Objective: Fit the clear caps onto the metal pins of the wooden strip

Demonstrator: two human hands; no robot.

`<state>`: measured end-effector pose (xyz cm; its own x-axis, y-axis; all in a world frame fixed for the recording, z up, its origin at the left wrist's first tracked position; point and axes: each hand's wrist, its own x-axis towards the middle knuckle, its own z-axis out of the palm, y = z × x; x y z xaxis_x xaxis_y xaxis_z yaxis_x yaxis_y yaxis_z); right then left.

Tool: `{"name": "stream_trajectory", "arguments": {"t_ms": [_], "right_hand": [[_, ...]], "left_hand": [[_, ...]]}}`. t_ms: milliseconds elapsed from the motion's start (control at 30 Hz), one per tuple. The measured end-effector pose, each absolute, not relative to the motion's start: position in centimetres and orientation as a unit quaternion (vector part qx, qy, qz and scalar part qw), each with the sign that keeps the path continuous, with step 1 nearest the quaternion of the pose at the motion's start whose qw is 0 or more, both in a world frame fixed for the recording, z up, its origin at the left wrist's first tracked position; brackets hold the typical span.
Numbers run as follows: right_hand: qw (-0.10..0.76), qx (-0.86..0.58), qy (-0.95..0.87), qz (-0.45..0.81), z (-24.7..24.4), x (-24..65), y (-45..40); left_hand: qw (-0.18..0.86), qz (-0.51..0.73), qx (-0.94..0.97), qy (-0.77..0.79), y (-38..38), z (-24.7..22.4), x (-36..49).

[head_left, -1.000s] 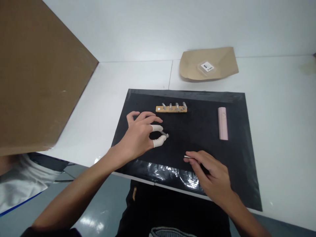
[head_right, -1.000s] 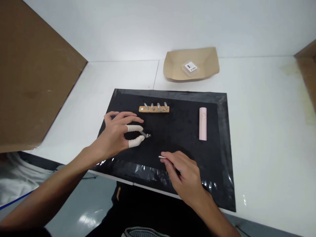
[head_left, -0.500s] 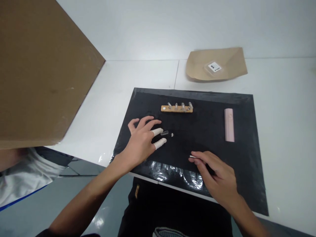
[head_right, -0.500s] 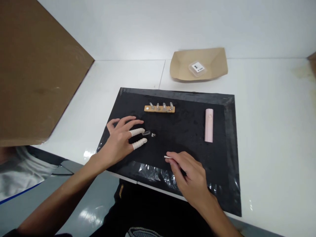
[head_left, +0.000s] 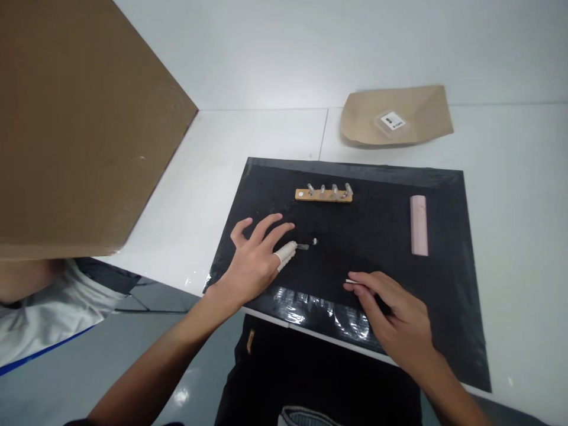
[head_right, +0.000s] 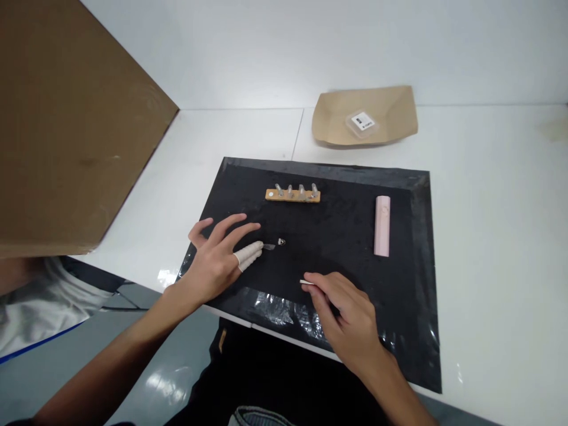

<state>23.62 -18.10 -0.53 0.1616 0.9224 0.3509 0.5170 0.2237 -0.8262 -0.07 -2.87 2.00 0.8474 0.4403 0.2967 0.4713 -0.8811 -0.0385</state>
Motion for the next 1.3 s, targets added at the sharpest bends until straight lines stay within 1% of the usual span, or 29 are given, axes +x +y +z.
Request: {"name": "stream_trajectory", "arguments": {"t_ms": [67, 133, 333, 433, 633, 900, 1000, 1200, 1300], "right_hand": [[0.483, -0.587, -0.616, 0.209, -0.5, 23.6, -18.2], [0.479, -0.586, -0.618, 0.21, -0.5, 23.6, -18.2], [0.485, -0.583, -0.619, 0.206, -0.5, 23.5, -18.1], [0.487, -0.583, -0.619, 0.202, -0.3, 23.6, -18.1], [0.489, -0.577, -0.624, 0.198, -0.5, 23.6, -18.1], [0.494, -0.573, -0.624, 0.195, -0.5, 23.6, -18.1], [0.497, -0.57, -0.625, 0.194, -0.4, 23.5, -18.0], [0.497, -0.57, -0.625, 0.193, -0.4, 23.5, -18.0], [0.497, -0.569, -0.626, 0.194, -0.4, 23.5, -18.0]], "left_hand": [[0.047, -0.128, -0.967, -0.217, -2.6, 2.3, -0.5], [0.036, -0.128, -0.962, -0.238, -2.5, 2.6, -0.5], [-0.01, -0.172, -0.885, -0.432, -3.9, 2.6, 1.8], [-0.027, -0.152, -0.866, -0.476, -5.0, 2.1, 3.0], [-0.027, -0.149, -0.825, -0.544, -5.8, 1.6, 4.0], [-0.012, -0.118, -0.826, -0.551, -6.3, 2.2, 4.9], [-0.027, -0.113, -0.835, -0.538, -6.2, 2.4, 4.7], [-0.026, -0.147, -0.835, -0.53, -5.9, 2.2, 4.3], [-0.035, -0.146, -0.843, -0.517, -5.9, 1.8, 4.3]]}}
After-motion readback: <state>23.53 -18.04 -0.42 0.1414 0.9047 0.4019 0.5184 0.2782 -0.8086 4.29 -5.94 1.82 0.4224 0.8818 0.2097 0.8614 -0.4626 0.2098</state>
